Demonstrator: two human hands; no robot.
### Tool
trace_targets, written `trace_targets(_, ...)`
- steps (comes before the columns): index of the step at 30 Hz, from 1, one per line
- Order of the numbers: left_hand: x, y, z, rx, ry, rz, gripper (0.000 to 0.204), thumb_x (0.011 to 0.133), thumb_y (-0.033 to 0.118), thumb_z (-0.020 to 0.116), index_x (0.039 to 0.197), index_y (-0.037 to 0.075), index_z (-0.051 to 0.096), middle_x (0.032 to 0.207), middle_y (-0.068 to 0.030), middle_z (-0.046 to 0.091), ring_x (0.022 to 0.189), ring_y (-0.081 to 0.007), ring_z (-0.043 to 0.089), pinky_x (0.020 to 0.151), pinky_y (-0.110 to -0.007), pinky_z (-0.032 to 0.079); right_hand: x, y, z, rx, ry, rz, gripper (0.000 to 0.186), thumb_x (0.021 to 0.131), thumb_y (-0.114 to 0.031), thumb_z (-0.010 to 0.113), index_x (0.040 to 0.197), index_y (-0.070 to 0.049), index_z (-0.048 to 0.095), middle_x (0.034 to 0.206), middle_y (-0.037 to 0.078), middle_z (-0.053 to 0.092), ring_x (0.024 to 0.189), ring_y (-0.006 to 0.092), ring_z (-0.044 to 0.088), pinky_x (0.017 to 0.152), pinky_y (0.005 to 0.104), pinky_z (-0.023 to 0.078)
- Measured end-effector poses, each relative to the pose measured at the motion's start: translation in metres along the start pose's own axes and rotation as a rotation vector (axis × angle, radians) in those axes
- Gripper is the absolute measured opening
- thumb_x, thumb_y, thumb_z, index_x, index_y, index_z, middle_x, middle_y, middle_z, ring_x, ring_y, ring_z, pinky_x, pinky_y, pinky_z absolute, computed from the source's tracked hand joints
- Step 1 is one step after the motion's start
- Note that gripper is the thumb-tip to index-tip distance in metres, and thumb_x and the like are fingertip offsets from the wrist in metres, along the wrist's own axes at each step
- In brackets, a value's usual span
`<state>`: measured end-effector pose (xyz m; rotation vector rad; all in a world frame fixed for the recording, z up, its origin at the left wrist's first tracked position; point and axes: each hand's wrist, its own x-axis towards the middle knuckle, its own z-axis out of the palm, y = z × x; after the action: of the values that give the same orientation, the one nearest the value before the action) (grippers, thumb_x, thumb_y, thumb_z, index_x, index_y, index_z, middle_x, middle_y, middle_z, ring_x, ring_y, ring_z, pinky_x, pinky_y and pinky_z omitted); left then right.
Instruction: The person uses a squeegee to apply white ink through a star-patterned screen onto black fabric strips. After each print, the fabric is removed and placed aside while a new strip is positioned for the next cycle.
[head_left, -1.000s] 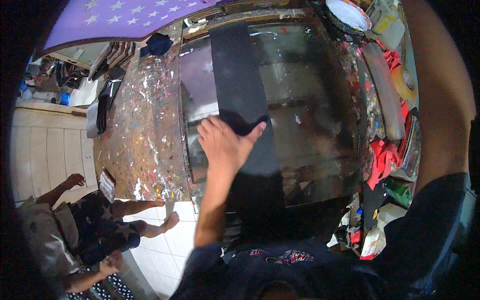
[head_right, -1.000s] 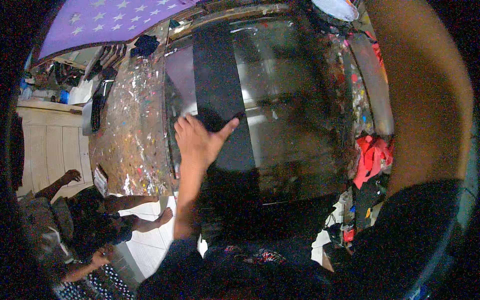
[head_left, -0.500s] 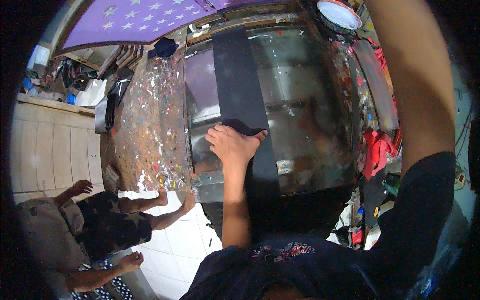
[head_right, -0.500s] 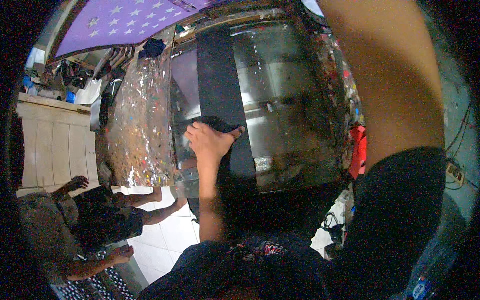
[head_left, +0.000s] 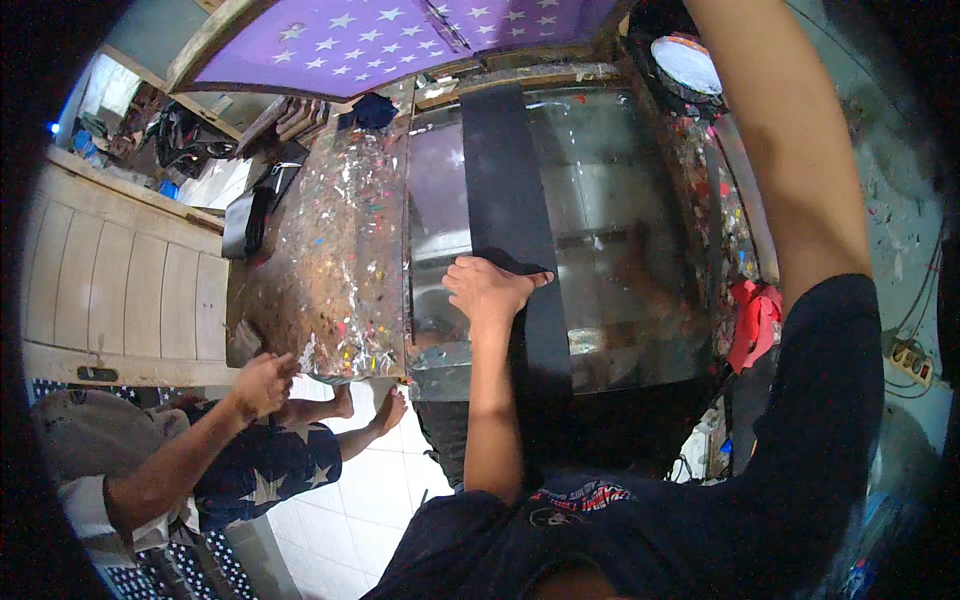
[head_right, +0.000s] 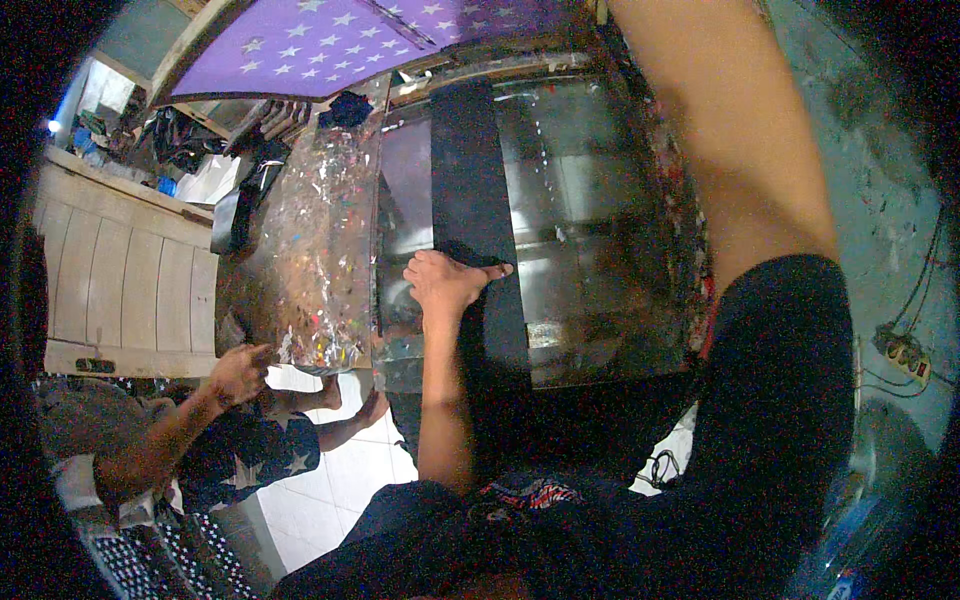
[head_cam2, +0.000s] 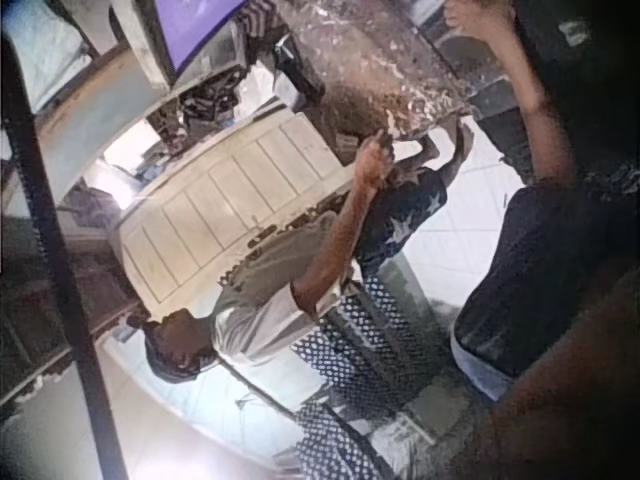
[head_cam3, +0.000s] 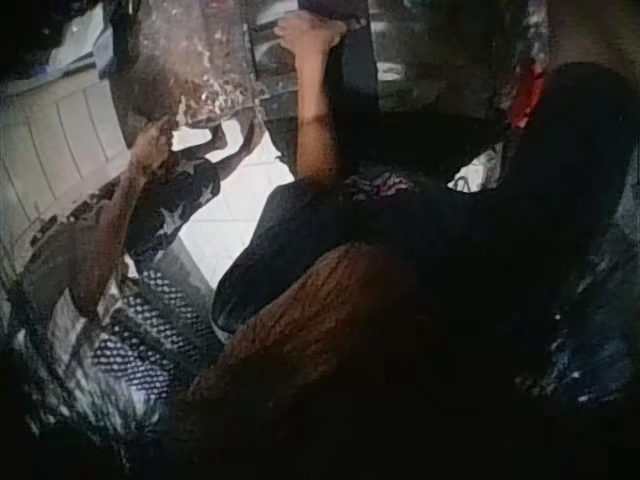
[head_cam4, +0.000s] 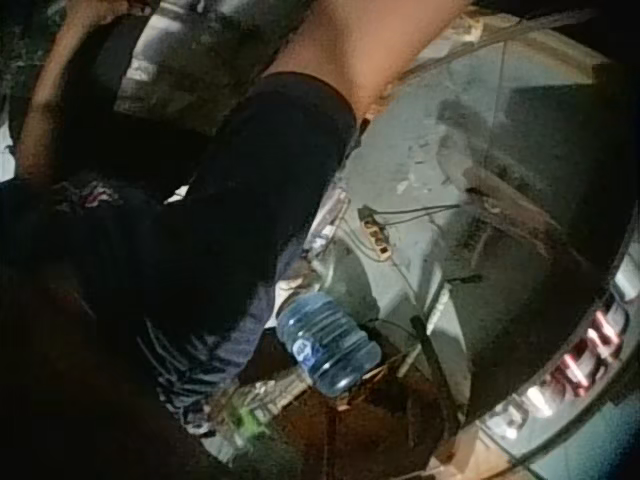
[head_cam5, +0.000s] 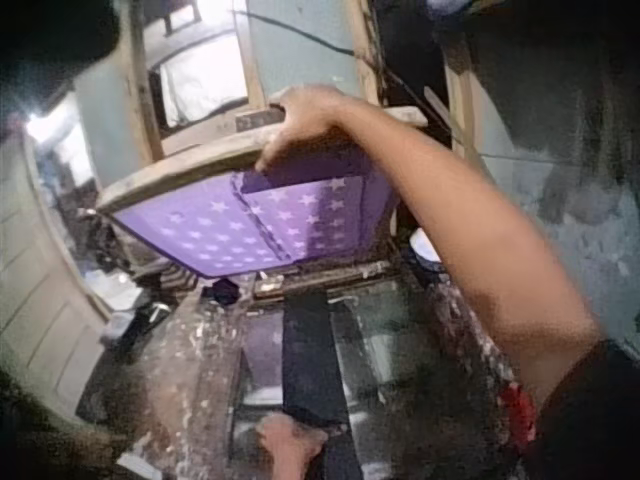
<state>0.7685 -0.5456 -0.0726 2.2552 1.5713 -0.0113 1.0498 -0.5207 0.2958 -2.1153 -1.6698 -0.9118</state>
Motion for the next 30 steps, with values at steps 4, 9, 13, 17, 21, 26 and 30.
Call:
trace_targets(4, -0.001, 0.003, -0.002, 0.016, -0.005, -0.017, 0.123, 0.051, 0.058, 0.097, 0.133, -0.015, 0.041, 0.135, -0.0269, 0.051, 0.133, -0.0400, 0.045, 0.109, -0.052, 0.043, -0.002, 0.000, -0.001, -0.015, -0.004, -0.019, 0.123, 0.047, -0.078, 0.084, 0.133, 0.007, 0.060, 0.132, 0.031, 0.062, 0.121, 0.0407, 0.063, 0.105, 0.0436, 0.049)
trace_targets(9, -0.001, 0.004, -0.002, -0.059, -0.019, 0.004, 0.121, 0.052, 0.057, 0.097, 0.132, -0.014, 0.043, 0.133, -0.0284, 0.052, 0.130, -0.0415, 0.048, 0.107, -0.050, 0.046, -0.008, -0.004, -0.005, -0.029, -0.048, -0.002, 0.123, 0.049, -0.079, 0.082, 0.134, 0.006, 0.059, 0.135, 0.030, 0.061, 0.124, 0.0412, 0.061, 0.107, 0.0440, 0.048)
trace_targets(13, 0.007, -0.005, 0.002, -0.164, 0.038, 0.008, 0.118, 0.057, 0.060, 0.094, 0.130, -0.017, 0.042, 0.131, -0.0323, 0.054, 0.128, -0.0446, 0.051, 0.107, -0.050, 0.045, -0.010, -0.005, -0.006, -0.029, -0.040, -0.009, 0.124, 0.049, -0.079, 0.082, 0.136, 0.006, 0.058, 0.135, 0.030, 0.060, 0.124, 0.0411, 0.061, 0.107, 0.0446, 0.048)
trace_targets(17, 0.028, -0.023, 0.003, -0.297, -0.023, 0.013, 0.082, 0.077, 0.050, 0.085, 0.120, -0.012, 0.054, 0.130, -0.0336, 0.056, 0.128, -0.0491, 0.049, 0.108, -0.051, 0.043, -0.012, -0.005, -0.006, -0.030, -0.036, -0.008, 0.124, 0.048, -0.080, 0.081, 0.136, 0.005, 0.058, 0.134, 0.029, 0.061, 0.124, 0.0408, 0.061, 0.107, 0.0444, 0.048)
trace_targets(21, 0.037, -0.039, 0.007, -0.390, 0.010, 0.179, 0.056, 0.092, 0.036, 0.070, 0.117, -0.012, 0.055, 0.115, -0.0374, 0.063, 0.113, -0.0517, 0.061, 0.099, -0.054, 0.047, -0.012, -0.006, -0.008, -0.018, -0.046, -0.008, 0.124, 0.048, -0.080, 0.081, 0.135, 0.005, 0.059, 0.133, 0.029, 0.062, 0.123, 0.0403, 0.062, 0.106, 0.0444, 0.049)
trace_targets(26, 0.028, -0.049, 0.020, -0.304, 0.137, 0.353, 0.031, 0.100, 0.018, 0.050, 0.116, -0.008, 0.046, 0.088, -0.0376, 0.066, 0.089, -0.0580, 0.064, 0.082, -0.062, 0.048, -0.013, -0.007, -0.011, -0.013, -0.080, 0.002, 0.124, 0.048, -0.080, 0.081, 0.136, 0.004, 0.058, 0.135, 0.027, 0.062, 0.123, 0.0396, 0.062, 0.105, 0.0445, 0.049)
trace_targets(30, 0.019, -0.047, 0.034, -0.312, 0.172, 0.407, 0.027, 0.099, 0.010, 0.050, 0.119, -0.007, 0.045, 0.083, -0.0368, 0.065, 0.084, -0.0569, 0.062, 0.075, -0.063, 0.046, -0.015, -0.007, -0.011, 0.011, -0.047, 0.001, 0.125, 0.048, -0.079, 0.082, 0.139, 0.003, 0.056, 0.137, 0.026, 0.061, 0.124, 0.0391, 0.061, 0.105, 0.0442, 0.049)
